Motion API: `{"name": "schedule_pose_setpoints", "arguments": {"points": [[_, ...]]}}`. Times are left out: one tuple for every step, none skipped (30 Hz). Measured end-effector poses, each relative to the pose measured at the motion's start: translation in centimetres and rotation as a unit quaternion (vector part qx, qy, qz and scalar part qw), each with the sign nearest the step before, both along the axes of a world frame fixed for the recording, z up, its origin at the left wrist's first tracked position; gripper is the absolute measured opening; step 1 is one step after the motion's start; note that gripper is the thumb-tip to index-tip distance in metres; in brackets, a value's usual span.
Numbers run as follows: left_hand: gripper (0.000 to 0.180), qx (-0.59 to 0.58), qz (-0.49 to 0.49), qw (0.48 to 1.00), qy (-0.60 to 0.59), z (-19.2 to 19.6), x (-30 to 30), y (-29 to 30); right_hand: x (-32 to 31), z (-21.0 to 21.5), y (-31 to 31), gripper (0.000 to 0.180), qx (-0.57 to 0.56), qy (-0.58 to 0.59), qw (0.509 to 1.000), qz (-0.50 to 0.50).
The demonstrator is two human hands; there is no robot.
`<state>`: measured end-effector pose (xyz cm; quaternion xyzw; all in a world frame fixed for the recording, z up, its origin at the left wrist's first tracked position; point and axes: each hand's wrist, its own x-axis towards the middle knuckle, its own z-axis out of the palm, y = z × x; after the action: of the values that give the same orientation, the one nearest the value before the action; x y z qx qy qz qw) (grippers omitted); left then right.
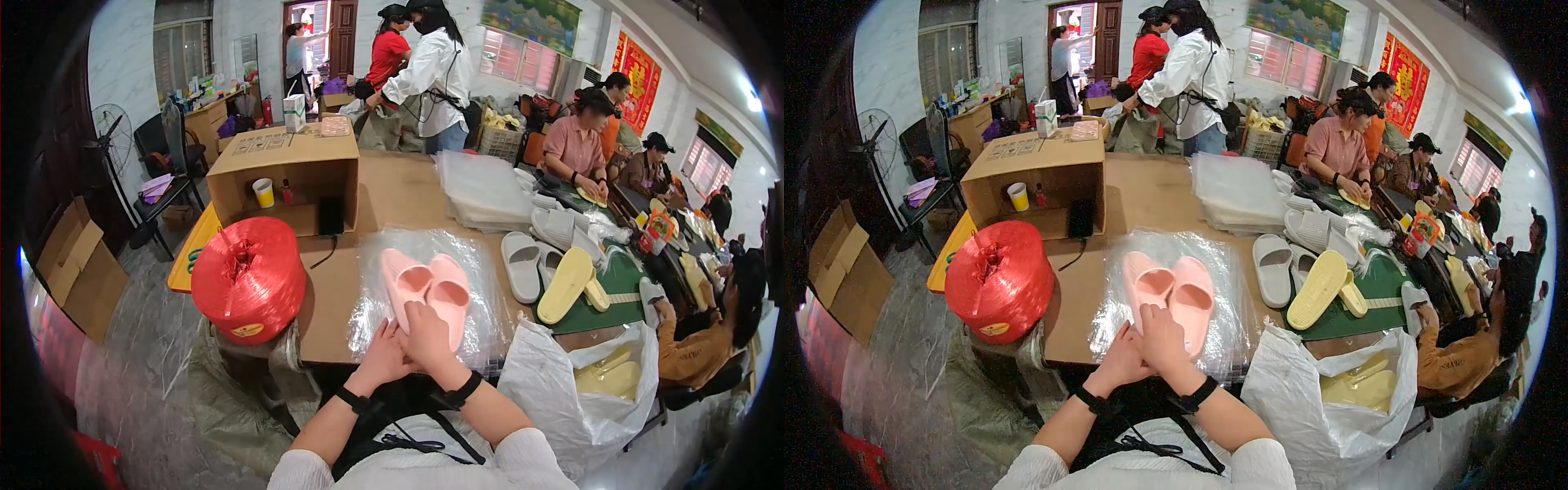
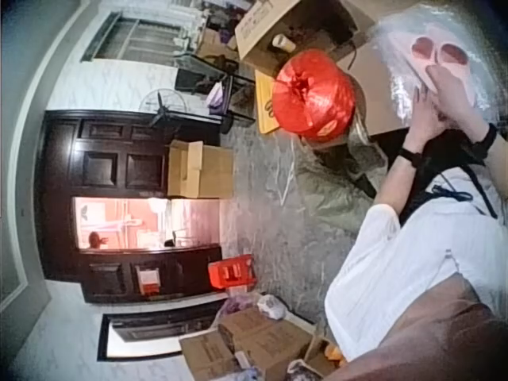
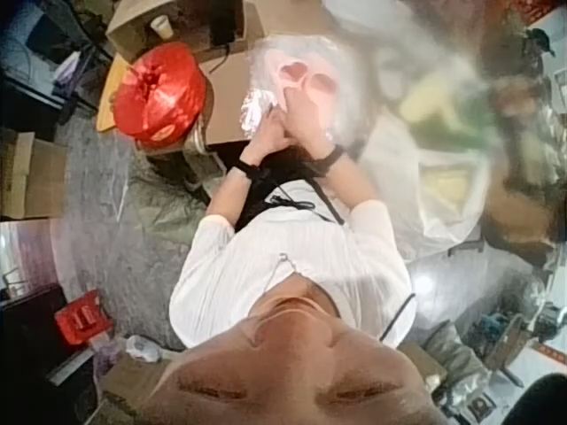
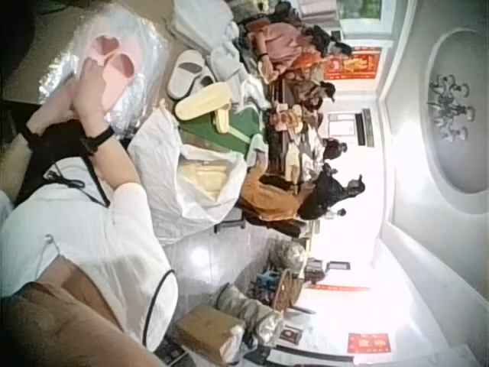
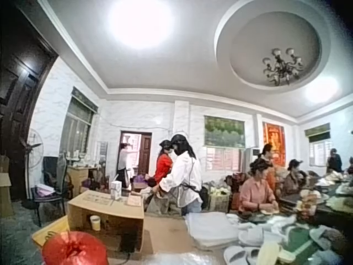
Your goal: Packing pairs of slippers into plastic bags.
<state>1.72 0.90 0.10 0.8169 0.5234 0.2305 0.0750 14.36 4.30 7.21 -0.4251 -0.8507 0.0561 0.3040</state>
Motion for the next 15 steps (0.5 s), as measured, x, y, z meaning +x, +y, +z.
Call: {"name": "schedule_pose_setpoints", "arguments": {"points": [[0.067,0.025,0.008,1.0,0.016,-0.2,0.1,0.0,0.4,-0.3,0.0,0.03,-0.001,0.0,1.0,-0.001],[0.068,0.05,0.016,0.998,0.032,-0.4,0.2,-0.1,0.7,-0.9,0.0,0.032,0.006,-0.022,1.0,-0.014],[0.07,0.074,0.023,0.996,0.047,-0.7,0.2,-0.1,1.1,-1.5,-0.2,0.035,0.013,-0.045,0.999,-0.028],[0.069,0.078,0.019,0.995,0.054,-0.7,0.1,-0.2,1.0,-1.8,-0.9,0.035,-0.008,-0.068,0.997,-0.028],[0.069,0.076,0.016,0.996,0.054,-0.9,0.0,-0.1,0.9,-2.4,-1.4,0.035,-0.011,-0.068,0.997,-0.031],[0.069,0.048,0.026,0.997,0.054,-1.4,0.1,0.2,0.9,-3.0,-1.7,0.035,0.01,-0.039,0.999,-0.012],[0.069,0.022,0.038,0.998,0.054,-1.4,0.1,0.4,0.7,-2.9,-1.9,0.035,0.033,-0.01,0.999,0.008],[0.067,0.043,0.036,0.998,0.02,-1.4,0.1,0.3,0.7,-2.7,-2.0,0.042,-0.003,0.016,1.0,-0.011],[0.067,0.043,0.034,0.998,0.021,-1.4,-0.1,0.2,1.1,-2.2,-1.6,0.042,-0.004,0.016,1.0,-0.013],[0.067,0.035,0.007,0.999,0.008,-0.8,-0.3,0.0,1.9,-1.1,-1.0,0.047,-0.14,0.045,0.989,0.025],[0.068,0.028,-0.019,0.999,-0.003,0.1,-0.4,-0.2,2.5,-0.4,-0.5,0.052,-0.272,0.075,0.957,0.064],[0.068,0.029,-0.024,0.999,-0.002,0.9,-0.2,-0.3,3.1,-0.8,0.5,0.057,-0.2,0.105,0.974,0.034],[0.07,0.04,-0.015,0.998,-0.048,2.0,0.2,-0.5,3.7,-1.6,1.9,0.062,-0.125,0.135,0.983,0.003],[0.072,0.05,-0.006,0.994,-0.096,2.5,0.5,-0.6,4.3,-1.9,3.2,0.067,-0.098,0.129,0.985,-0.055],[0.072,0.052,-0.009,0.994,-0.095,2.4,0.6,-0.5,4.9,-2.3,4.1,0.067,-0.096,0.13,0.985,-0.057]]}}
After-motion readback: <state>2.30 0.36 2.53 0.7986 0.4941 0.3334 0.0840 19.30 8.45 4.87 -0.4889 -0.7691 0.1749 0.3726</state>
